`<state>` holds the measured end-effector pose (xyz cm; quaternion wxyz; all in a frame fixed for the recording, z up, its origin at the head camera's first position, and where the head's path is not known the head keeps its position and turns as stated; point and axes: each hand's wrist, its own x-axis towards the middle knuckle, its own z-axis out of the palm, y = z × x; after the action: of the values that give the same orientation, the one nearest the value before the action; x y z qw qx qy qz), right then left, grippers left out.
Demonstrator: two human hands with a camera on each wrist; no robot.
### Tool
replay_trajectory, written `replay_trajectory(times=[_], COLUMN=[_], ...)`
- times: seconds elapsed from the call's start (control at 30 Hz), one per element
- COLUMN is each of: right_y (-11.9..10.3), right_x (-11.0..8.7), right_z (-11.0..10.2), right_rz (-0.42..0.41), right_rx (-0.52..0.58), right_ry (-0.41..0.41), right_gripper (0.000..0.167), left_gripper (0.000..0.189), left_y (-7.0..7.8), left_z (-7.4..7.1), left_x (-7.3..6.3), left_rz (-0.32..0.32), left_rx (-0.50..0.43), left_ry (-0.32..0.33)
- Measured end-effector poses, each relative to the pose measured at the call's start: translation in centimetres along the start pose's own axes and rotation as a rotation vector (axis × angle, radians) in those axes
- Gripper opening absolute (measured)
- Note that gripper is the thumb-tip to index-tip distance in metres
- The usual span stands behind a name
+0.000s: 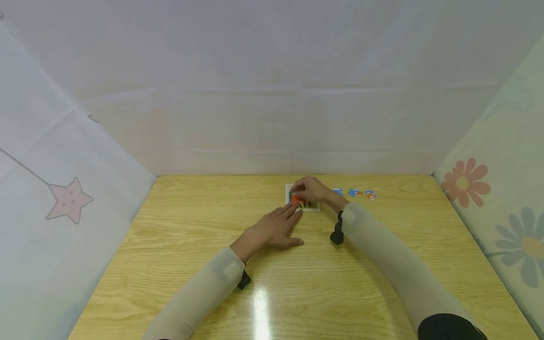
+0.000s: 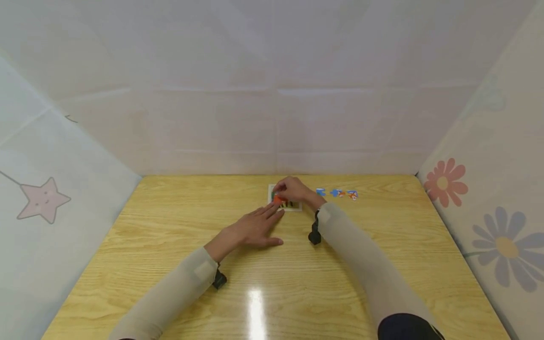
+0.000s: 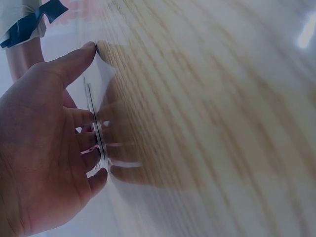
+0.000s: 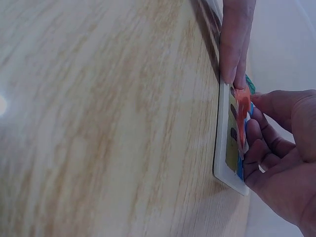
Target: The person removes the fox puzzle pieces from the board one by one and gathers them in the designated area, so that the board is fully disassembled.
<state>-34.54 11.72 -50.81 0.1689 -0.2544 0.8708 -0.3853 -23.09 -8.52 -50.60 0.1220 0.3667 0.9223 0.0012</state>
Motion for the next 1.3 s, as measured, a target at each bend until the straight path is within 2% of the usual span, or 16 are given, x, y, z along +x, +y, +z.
replay_trajectory(times=[0.43, 0.9, 1.3], right_y=[0.6, 1.2, 1.6], right_x=[0.2, 0.1, -1.2], right_z=[0.0, -0.2, -1.4], right_rz=[-0.011, 0.013, -0.009], right_rx=[0.022, 0.119, 0.197], right_ry=[0.029, 0.043, 0.083], right_gripper=[0.022, 0.020, 0.026], left_gripper=[0.096, 0.094, 0.096], left_y=[0.0, 0.0, 0.1], left_z=[-0.2, -0.5, -0.5], left_x=[0.2, 0.1, 0.2], left_rz=[-0.011, -0.008, -0.027], left_rx=[0.010, -0.010, -0.011], left_ry=[-0.020, -0.023, -0.062])
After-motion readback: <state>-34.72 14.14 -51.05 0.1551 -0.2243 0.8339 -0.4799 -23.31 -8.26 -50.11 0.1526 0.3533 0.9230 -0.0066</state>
